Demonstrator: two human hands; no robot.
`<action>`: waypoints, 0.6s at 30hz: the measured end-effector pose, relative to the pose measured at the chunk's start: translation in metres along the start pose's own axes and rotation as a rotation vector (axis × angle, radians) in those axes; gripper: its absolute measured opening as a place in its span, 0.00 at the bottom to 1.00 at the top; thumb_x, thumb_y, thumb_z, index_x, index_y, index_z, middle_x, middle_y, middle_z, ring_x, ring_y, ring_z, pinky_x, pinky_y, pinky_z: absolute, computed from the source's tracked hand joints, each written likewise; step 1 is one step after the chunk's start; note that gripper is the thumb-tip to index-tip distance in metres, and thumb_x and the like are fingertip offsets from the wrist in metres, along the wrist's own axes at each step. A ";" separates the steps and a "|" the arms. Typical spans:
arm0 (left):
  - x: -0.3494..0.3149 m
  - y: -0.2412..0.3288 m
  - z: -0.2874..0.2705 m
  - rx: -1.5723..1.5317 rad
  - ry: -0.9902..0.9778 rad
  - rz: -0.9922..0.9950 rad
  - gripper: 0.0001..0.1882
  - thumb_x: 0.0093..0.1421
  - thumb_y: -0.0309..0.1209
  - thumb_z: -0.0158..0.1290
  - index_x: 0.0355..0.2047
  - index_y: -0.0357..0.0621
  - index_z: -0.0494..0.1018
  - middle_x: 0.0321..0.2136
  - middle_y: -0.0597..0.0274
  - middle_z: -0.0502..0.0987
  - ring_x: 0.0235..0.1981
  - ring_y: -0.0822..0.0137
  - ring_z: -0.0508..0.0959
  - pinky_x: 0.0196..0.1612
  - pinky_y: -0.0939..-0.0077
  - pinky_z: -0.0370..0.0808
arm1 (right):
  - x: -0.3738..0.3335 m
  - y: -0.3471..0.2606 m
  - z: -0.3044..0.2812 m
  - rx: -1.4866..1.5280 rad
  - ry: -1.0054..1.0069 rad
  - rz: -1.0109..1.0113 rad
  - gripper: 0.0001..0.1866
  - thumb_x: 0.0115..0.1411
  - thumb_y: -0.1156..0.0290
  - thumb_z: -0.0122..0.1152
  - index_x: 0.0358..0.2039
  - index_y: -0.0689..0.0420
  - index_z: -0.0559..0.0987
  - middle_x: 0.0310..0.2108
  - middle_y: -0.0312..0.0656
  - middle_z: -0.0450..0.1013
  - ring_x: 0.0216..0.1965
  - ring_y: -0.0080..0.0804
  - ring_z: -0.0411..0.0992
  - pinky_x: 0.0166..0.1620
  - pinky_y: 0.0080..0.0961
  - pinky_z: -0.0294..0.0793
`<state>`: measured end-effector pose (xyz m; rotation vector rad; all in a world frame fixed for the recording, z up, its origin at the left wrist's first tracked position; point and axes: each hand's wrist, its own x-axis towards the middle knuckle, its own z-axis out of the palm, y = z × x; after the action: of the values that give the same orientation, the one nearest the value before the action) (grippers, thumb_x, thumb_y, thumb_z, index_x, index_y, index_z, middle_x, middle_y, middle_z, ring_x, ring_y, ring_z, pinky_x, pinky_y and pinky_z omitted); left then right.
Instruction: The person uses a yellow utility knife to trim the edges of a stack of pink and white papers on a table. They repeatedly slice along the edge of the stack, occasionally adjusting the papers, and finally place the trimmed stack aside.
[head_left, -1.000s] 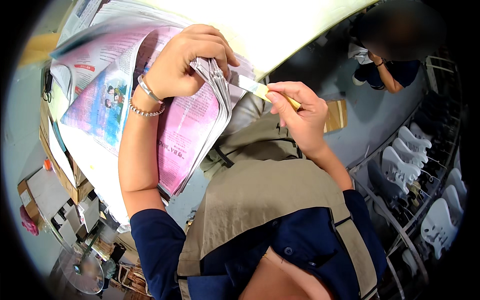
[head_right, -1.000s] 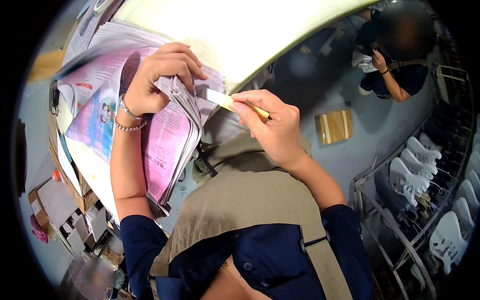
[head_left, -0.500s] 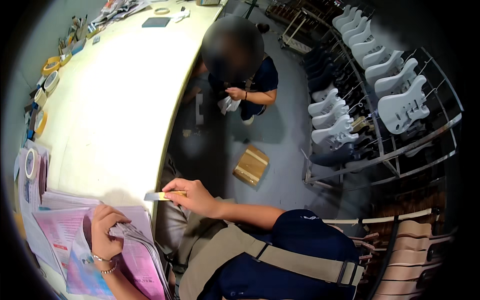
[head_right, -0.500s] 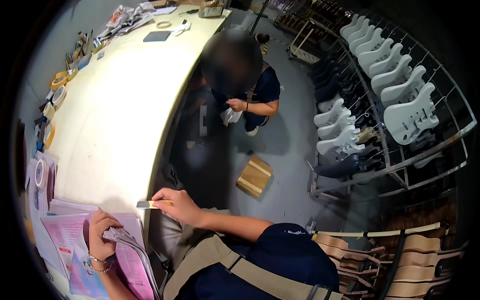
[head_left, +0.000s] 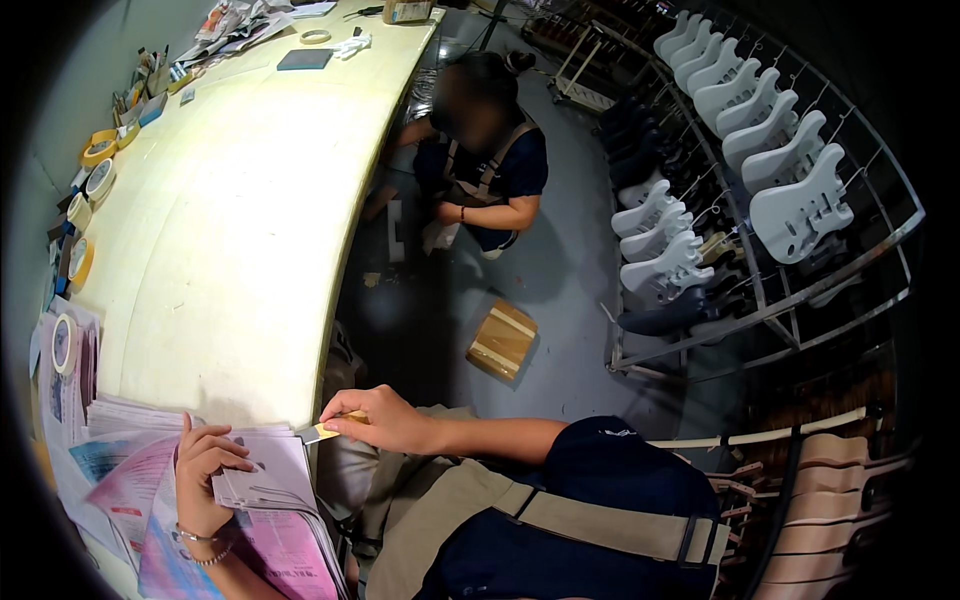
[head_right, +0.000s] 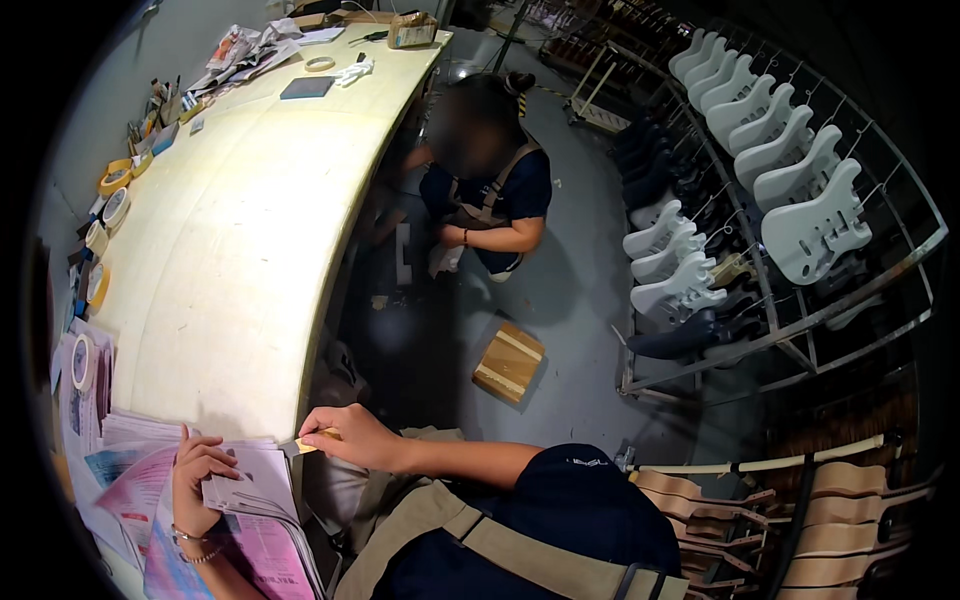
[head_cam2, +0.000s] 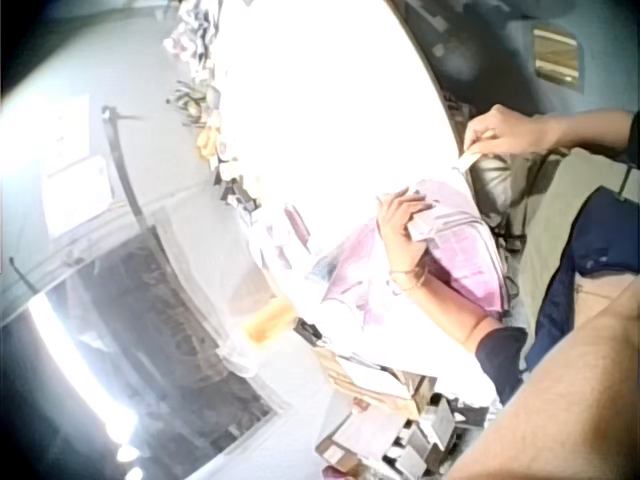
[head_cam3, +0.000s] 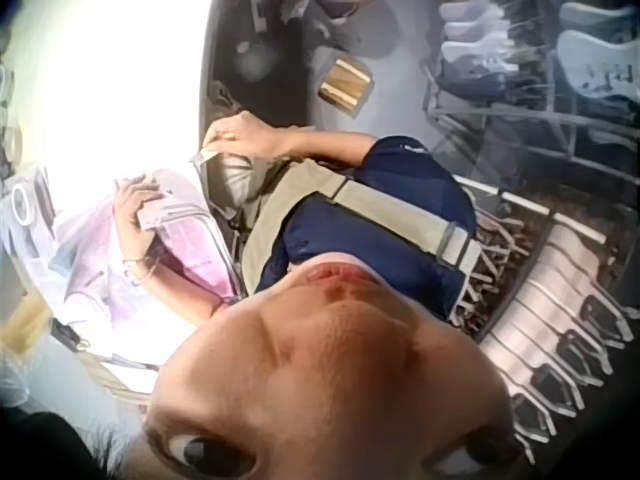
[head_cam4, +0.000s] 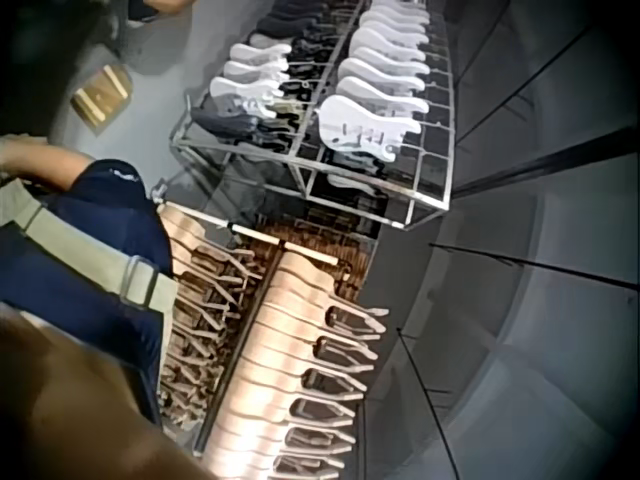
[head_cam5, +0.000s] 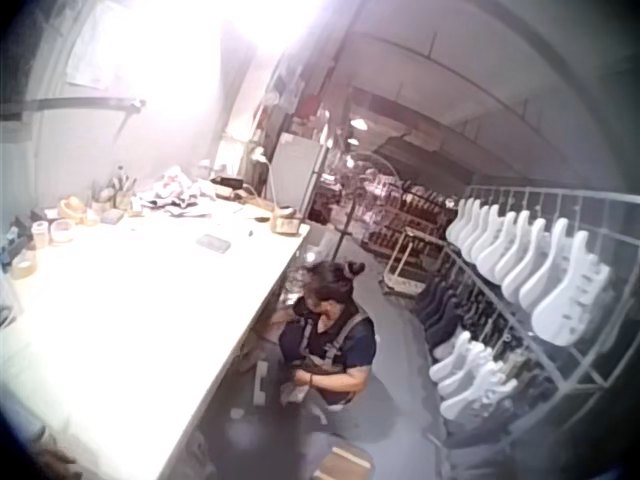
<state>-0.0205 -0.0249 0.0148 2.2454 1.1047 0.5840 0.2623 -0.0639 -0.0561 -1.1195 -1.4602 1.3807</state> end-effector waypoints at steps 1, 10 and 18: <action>0.000 0.003 0.000 -0.027 0.005 -0.025 0.08 0.36 0.24 0.58 0.21 0.46 0.77 0.27 0.65 0.79 0.40 0.55 0.75 0.66 0.45 0.52 | 0.001 -0.003 0.000 0.001 -0.005 0.024 0.09 0.62 0.70 0.59 0.38 0.62 0.78 0.28 0.41 0.78 0.24 0.22 0.74 0.31 0.20 0.71; 0.001 0.011 -0.002 -0.025 -0.059 -0.042 0.17 0.30 0.31 0.66 0.24 0.44 0.75 0.28 0.63 0.75 0.42 0.55 0.74 0.63 0.44 0.56 | -0.002 -0.010 -0.003 -0.019 0.024 -0.039 0.08 0.63 0.71 0.59 0.38 0.62 0.78 0.30 0.41 0.78 0.25 0.20 0.72 0.32 0.20 0.71; 0.001 0.017 -0.004 -0.098 0.066 -0.009 0.31 0.46 0.63 0.53 0.19 0.43 0.73 0.23 0.62 0.75 0.39 0.55 0.77 0.61 0.45 0.59 | -0.001 -0.010 0.002 0.030 -0.029 -0.008 0.07 0.63 0.73 0.58 0.38 0.63 0.78 0.29 0.39 0.77 0.25 0.20 0.72 0.31 0.19 0.70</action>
<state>-0.0130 -0.0313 0.0287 2.1497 1.0937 0.6975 0.2595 -0.0653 -0.0464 -1.0776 -1.4588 1.4139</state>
